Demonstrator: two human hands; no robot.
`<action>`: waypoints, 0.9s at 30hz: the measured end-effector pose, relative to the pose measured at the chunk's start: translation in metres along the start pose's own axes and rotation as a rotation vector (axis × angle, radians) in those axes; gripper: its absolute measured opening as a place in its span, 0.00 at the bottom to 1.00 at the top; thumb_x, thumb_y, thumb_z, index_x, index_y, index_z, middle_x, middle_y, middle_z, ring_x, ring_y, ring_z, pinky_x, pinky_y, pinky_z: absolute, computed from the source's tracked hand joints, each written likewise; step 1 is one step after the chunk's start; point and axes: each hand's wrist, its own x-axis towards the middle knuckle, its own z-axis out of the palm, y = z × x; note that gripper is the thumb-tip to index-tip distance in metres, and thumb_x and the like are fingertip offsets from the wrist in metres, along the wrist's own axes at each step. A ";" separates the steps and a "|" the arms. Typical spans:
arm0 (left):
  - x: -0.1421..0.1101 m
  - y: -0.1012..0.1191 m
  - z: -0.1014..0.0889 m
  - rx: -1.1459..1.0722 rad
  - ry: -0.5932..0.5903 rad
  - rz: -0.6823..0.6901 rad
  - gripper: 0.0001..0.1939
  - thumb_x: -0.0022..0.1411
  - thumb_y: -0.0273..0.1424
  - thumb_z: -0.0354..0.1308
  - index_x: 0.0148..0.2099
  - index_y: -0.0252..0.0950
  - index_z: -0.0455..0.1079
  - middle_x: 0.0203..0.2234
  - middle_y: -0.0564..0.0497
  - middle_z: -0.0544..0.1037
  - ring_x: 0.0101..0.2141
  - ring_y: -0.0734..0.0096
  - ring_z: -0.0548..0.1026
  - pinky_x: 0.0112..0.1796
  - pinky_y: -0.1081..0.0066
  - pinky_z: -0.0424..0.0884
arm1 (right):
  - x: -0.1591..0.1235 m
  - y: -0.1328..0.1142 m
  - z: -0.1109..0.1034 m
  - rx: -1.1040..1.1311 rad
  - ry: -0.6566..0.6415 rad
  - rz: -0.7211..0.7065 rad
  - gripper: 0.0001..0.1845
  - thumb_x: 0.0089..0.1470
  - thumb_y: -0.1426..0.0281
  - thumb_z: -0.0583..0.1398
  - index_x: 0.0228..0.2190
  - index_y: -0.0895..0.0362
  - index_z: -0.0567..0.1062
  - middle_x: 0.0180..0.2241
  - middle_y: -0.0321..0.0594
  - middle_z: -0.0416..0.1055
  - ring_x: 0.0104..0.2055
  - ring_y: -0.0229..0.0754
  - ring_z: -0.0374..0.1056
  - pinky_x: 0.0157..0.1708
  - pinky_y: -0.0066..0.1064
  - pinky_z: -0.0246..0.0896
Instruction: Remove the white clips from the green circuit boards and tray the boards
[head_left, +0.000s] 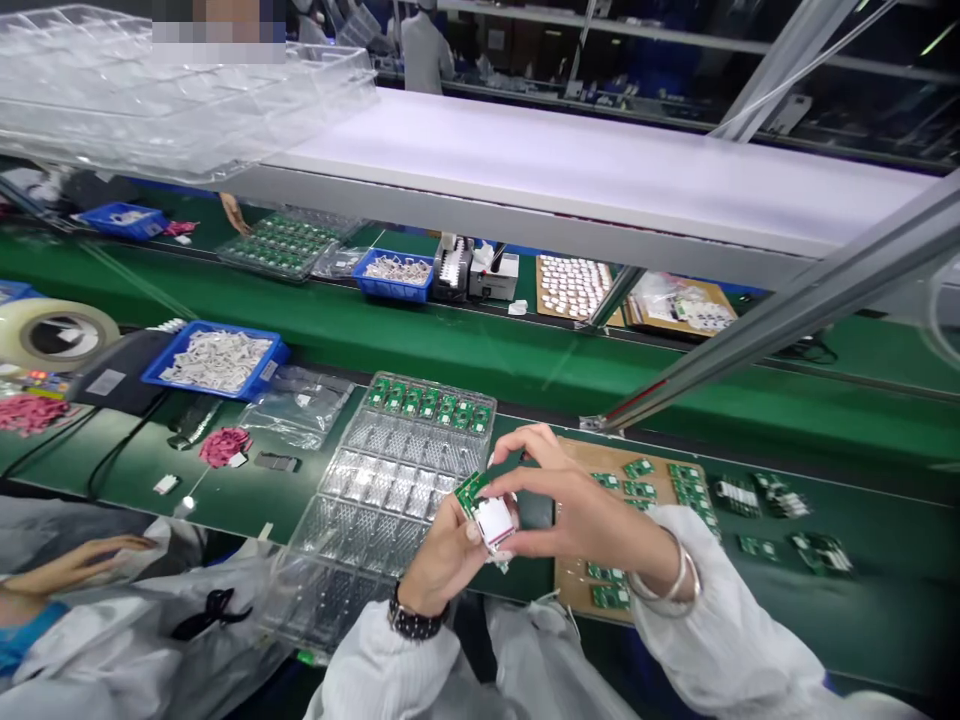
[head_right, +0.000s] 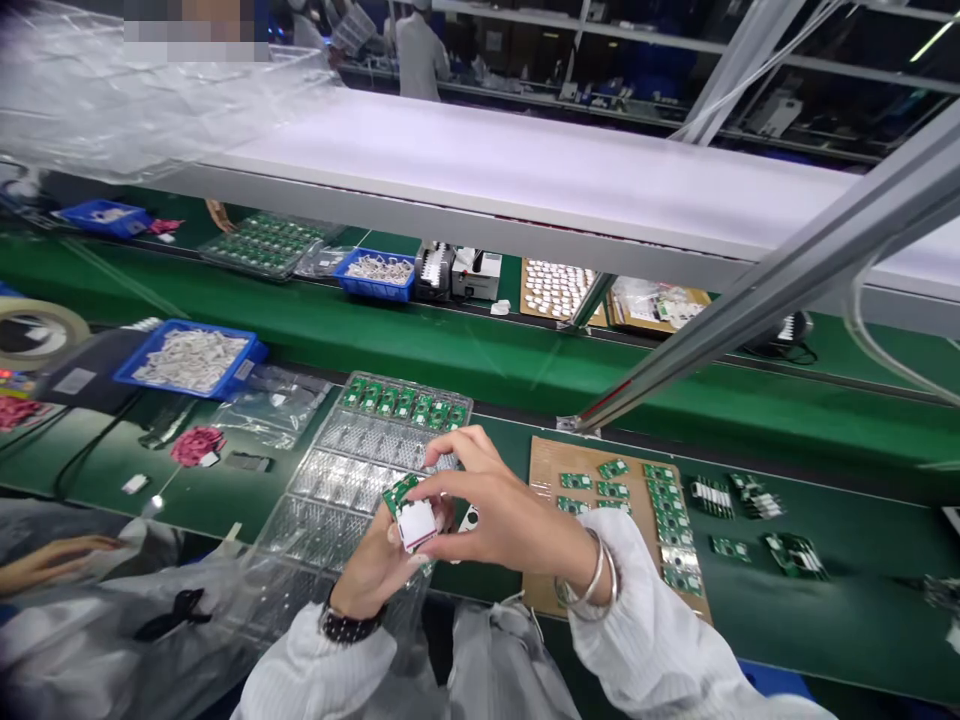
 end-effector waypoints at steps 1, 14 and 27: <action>0.001 -0.002 0.003 -0.003 -0.010 0.000 0.26 0.35 0.43 0.74 0.33 0.33 0.71 0.25 0.50 0.73 0.30 0.66 0.73 0.25 0.75 0.65 | -0.002 0.000 -0.002 0.001 0.003 -0.002 0.20 0.44 0.70 0.70 0.40 0.58 0.74 0.46 0.38 0.54 0.51 0.33 0.50 0.57 0.27 0.48; 0.006 -0.018 0.019 -0.040 -0.101 0.035 0.23 0.40 0.43 0.72 0.35 0.33 0.72 0.25 0.50 0.73 0.25 0.73 0.69 0.25 0.75 0.62 | -0.012 0.000 -0.018 0.027 0.020 -0.051 0.15 0.46 0.73 0.69 0.37 0.60 0.73 0.44 0.36 0.56 0.50 0.32 0.50 0.53 0.25 0.48; 0.001 -0.023 0.004 -0.080 -0.005 0.141 0.25 0.39 0.42 0.72 0.35 0.32 0.73 0.26 0.50 0.75 0.27 0.71 0.72 0.28 0.75 0.65 | -0.002 0.003 -0.009 0.146 -0.022 -0.109 0.11 0.54 0.74 0.64 0.40 0.60 0.70 0.43 0.37 0.57 0.50 0.34 0.51 0.51 0.27 0.49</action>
